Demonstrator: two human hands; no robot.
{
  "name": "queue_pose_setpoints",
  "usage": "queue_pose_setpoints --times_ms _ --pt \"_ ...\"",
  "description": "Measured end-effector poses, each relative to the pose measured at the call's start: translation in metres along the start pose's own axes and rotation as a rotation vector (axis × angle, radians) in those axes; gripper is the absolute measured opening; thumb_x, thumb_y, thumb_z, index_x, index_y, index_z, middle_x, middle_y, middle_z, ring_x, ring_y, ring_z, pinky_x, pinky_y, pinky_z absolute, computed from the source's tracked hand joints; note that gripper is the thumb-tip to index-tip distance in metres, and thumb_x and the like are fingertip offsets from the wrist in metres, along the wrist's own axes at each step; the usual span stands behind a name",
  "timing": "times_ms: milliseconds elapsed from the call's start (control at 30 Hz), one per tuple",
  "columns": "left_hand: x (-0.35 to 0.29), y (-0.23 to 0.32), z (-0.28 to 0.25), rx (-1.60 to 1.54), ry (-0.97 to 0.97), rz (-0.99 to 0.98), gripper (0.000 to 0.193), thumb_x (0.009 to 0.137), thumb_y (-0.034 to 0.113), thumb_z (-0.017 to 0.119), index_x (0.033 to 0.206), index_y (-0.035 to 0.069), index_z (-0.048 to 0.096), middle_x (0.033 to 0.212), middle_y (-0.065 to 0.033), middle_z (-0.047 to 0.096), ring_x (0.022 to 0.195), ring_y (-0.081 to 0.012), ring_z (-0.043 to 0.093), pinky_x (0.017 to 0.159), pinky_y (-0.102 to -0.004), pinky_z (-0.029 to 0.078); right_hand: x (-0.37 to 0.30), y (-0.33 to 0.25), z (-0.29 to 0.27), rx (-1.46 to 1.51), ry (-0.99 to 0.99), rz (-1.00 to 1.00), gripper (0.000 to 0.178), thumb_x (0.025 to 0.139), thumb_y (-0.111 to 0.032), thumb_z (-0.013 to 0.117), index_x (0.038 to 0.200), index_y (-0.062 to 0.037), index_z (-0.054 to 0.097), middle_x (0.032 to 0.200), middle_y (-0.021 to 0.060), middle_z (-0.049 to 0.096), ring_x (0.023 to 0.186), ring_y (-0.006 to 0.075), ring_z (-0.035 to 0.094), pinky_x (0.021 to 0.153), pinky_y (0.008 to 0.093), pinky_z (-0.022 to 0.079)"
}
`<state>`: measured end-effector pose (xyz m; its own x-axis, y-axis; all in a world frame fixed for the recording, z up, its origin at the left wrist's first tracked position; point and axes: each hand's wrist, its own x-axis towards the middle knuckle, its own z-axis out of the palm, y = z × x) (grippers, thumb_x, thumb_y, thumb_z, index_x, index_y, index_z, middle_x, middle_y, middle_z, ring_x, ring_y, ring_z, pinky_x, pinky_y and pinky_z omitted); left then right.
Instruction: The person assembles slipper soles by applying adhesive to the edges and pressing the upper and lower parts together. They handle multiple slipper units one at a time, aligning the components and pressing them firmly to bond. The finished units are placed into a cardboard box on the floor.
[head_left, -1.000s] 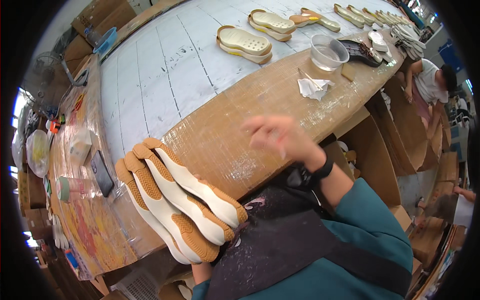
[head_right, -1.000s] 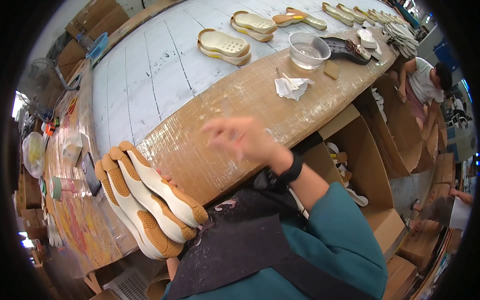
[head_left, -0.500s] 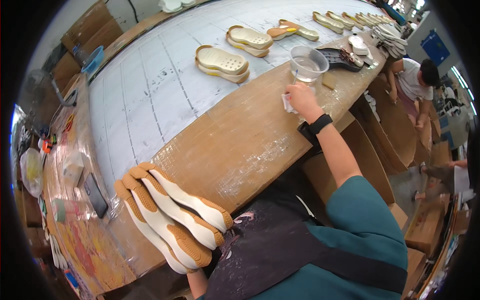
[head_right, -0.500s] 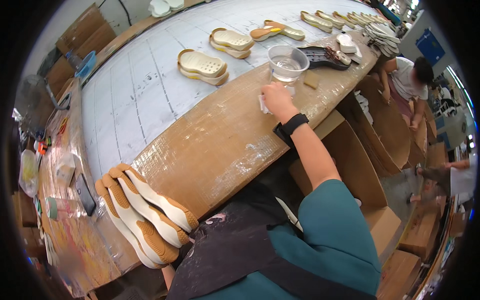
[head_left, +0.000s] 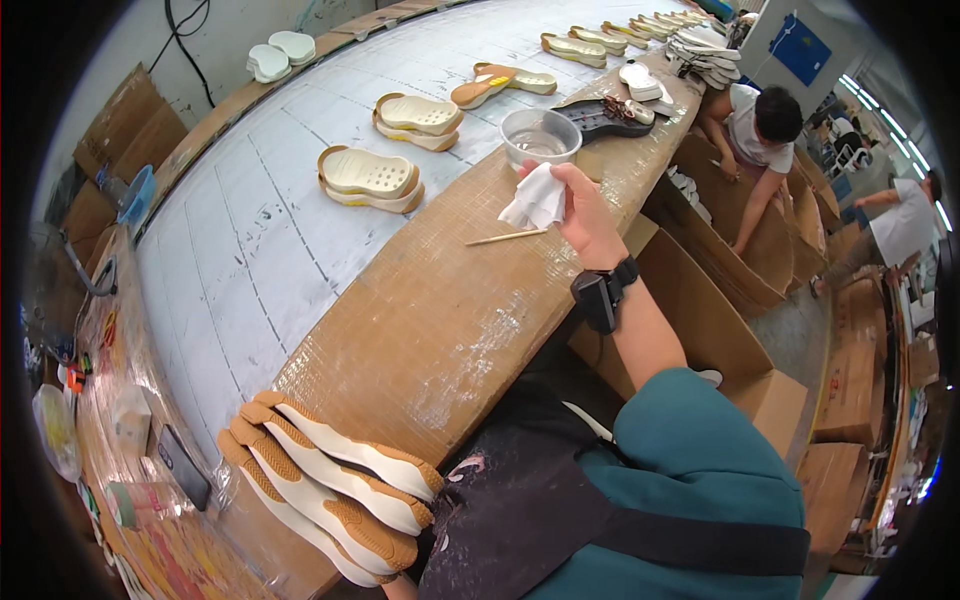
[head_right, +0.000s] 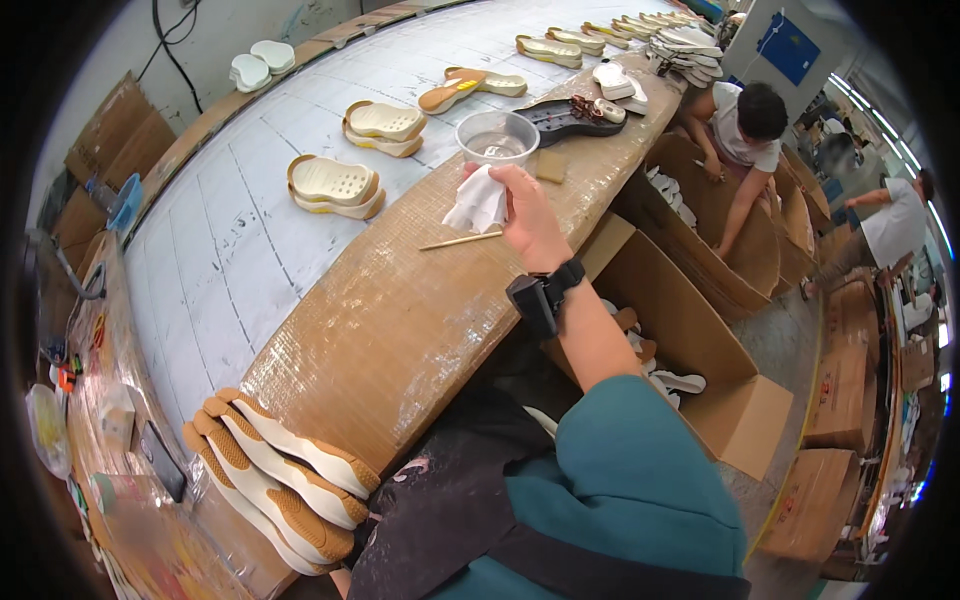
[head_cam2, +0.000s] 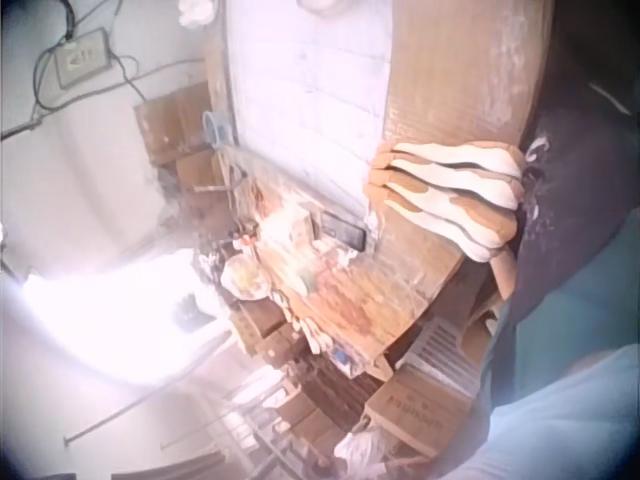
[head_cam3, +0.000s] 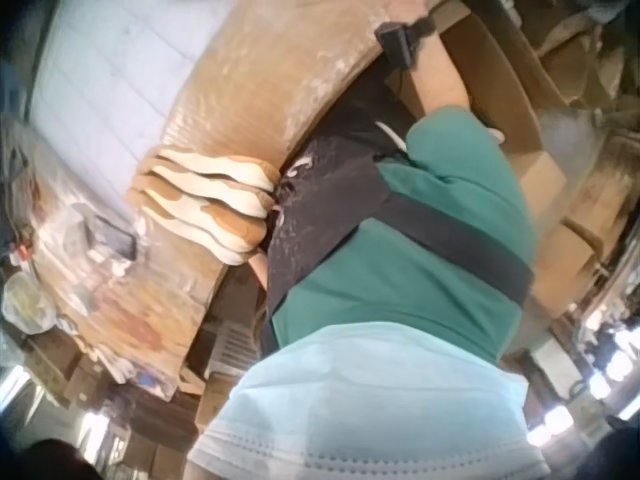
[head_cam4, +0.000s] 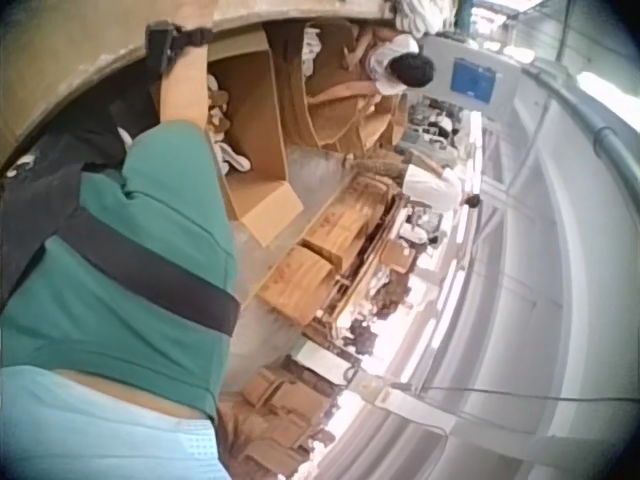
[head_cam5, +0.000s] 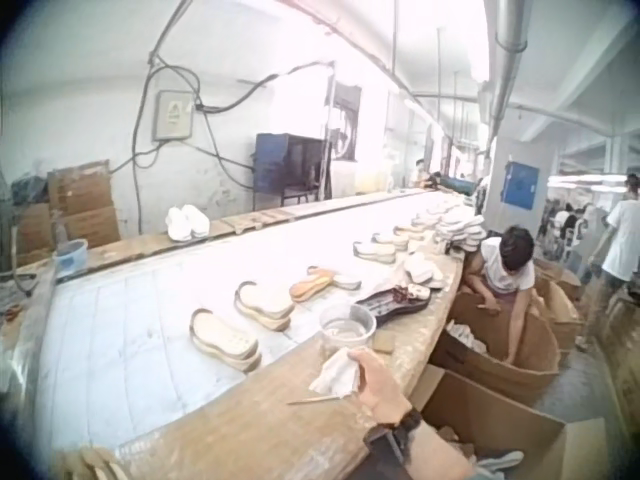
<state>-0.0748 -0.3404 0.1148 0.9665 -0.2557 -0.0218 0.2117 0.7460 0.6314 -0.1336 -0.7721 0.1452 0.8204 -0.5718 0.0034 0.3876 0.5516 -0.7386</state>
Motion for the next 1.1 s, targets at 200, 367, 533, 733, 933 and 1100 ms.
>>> queue_pose_setpoints --times_ms 200,367,533,733,933,1100 --pt "-0.004 -0.006 0.000 0.002 0.022 -0.042 0.054 0.081 0.028 0.050 0.121 -0.004 0.036 0.112 -0.0174 0.051 0.101 -0.0256 0.053 0.088 -0.0367 0.042 0.012 -0.018 -0.024 0.095 -0.051 -0.067 0.020 0.081 -0.016 0.055 0.089 0.0023 0.056 0.082 0.0118 0.060 0.077 0.0224 0.060 0.073 0.0359 0.050" --pt "-0.005 -0.009 0.004 0.008 0.039 -0.007 0.055 0.080 0.028 0.051 0.122 -0.004 0.035 0.113 -0.0175 0.051 0.101 -0.0257 0.052 0.088 -0.0367 0.042 0.067 -0.053 -0.049 -0.860 0.078 -0.193 0.019 0.080 -0.016 0.057 0.089 0.0008 0.059 0.076 0.0084 0.060 0.072 0.0205 0.060 0.067 0.0329 0.049" --pt "-0.004 -0.015 0.014 -0.002 0.035 0.004 0.056 0.080 0.029 0.051 0.122 -0.004 0.035 0.113 -0.0176 0.050 0.101 -0.0257 0.052 0.089 -0.0368 0.042 0.128 -0.079 -0.067 -1.865 -0.182 -0.275 0.017 0.071 -0.007 0.055 0.085 -0.0048 0.064 0.076 0.0120 0.062 0.074 0.0238 0.060 0.067 0.0336 0.047" --pt "-0.009 -0.020 0.018 -0.003 0.065 -0.008 0.057 0.079 0.029 0.052 0.123 -0.004 0.034 0.113 -0.0177 0.050 0.102 -0.0257 0.052 0.089 -0.0369 0.042 0.170 -0.078 -0.087 -2.140 -0.345 -0.259 0.026 0.071 -0.006 0.051 0.093 -0.0098 0.066 0.089 0.0147 0.063 0.086 0.0295 0.059 0.078 0.0357 0.046" --pt "-0.023 -0.021 0.015 -0.004 0.110 -0.007 0.058 0.079 0.029 0.053 0.123 -0.003 0.034 0.113 -0.0177 0.050 0.102 -0.0257 0.052 0.089 -0.0369 0.042 0.169 -0.071 -0.079 -2.214 -0.270 -0.116 0.033 0.066 0.000 0.055 0.096 -0.0098 0.065 0.093 0.0166 0.062 0.089 0.0299 0.059 0.081 0.0347 0.046" --pt "-0.029 -0.025 0.018 -0.009 0.133 -0.005 0.059 0.078 0.029 0.053 0.123 -0.003 0.033 0.114 -0.0178 0.050 0.102 -0.0258 0.052 0.089 -0.0370 0.042 0.176 -0.077 -0.098 -2.109 -0.284 -0.290 0.030 0.063 -0.002 0.056 0.092 -0.0068 0.065 0.086 0.0164 0.062 0.082 0.0293 0.060 0.074 0.0339 0.048"
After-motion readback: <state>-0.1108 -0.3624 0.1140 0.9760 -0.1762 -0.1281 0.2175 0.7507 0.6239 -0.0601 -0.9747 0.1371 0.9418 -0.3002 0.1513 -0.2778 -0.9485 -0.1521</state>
